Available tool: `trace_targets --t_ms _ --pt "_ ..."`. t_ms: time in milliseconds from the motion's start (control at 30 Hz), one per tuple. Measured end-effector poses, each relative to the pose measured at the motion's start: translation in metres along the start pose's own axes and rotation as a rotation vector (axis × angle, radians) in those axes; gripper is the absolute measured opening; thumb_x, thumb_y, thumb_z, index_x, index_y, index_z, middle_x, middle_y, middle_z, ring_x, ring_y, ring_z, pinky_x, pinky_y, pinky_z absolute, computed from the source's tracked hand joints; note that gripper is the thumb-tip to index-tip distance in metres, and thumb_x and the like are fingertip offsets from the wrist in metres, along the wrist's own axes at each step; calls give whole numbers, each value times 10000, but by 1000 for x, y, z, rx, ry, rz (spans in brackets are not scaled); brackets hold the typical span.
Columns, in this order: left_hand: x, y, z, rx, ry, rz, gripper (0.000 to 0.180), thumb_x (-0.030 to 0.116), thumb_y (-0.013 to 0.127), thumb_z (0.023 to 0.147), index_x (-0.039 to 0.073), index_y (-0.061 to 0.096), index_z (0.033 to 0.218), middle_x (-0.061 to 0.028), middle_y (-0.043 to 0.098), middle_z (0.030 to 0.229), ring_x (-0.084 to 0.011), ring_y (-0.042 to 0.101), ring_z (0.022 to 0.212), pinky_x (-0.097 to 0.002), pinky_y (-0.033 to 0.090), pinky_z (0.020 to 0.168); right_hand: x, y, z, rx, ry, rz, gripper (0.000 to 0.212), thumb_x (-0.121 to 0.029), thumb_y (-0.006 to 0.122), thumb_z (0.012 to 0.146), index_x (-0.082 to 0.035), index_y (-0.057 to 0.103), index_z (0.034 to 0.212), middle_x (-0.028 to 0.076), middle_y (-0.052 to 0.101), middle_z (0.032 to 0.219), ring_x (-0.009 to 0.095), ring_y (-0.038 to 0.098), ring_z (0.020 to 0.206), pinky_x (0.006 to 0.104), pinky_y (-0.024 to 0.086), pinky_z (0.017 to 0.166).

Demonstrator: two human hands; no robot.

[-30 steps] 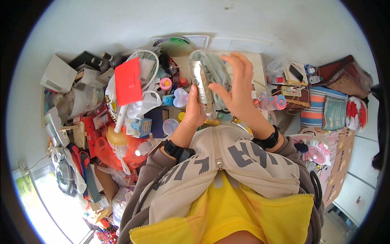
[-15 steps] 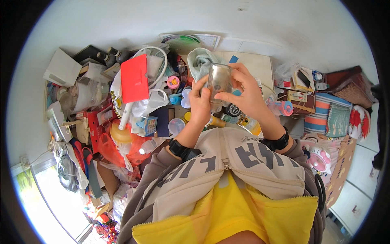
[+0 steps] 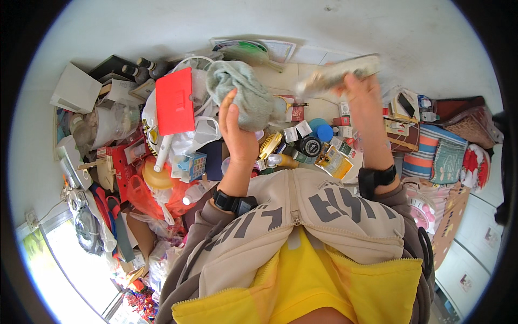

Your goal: The person rinses and wrings a cloth at a sink, then walks into a bedroom and wipes a small table and a pink chair with the cloth. They also pick up and wipe a small cylindrical object and a round mirror before placing them back.

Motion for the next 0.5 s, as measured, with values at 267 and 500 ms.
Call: trace_targets --t_ms 267,500 --pt "2 -11 4 16 -14 52 407 248 514 910 15 542 1243 -106 523 1248 -211 494 1149 -357 390 984 128 -103 97 213 -61 -530 321 -145 753 788 -65 616 1067 78 669 937 167 644 796 287 500 702" --pt "-8 -13 -6 -88 -146 43 427 248 595 869 3 561 1218 -108 522 1234 -214 475 1162 -349 347 1013 227 -122 144 58 -13 -794 398 -68 749 737 -105 624 1113 100 607 1089 220 641 936 314 529 799"
Point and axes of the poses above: each hand's wrist, its own z-axis towards the middle knuckle, its own y-axis out of the palm, x = y × z, the point moved 5 cm from there along z, towards the middle knuckle
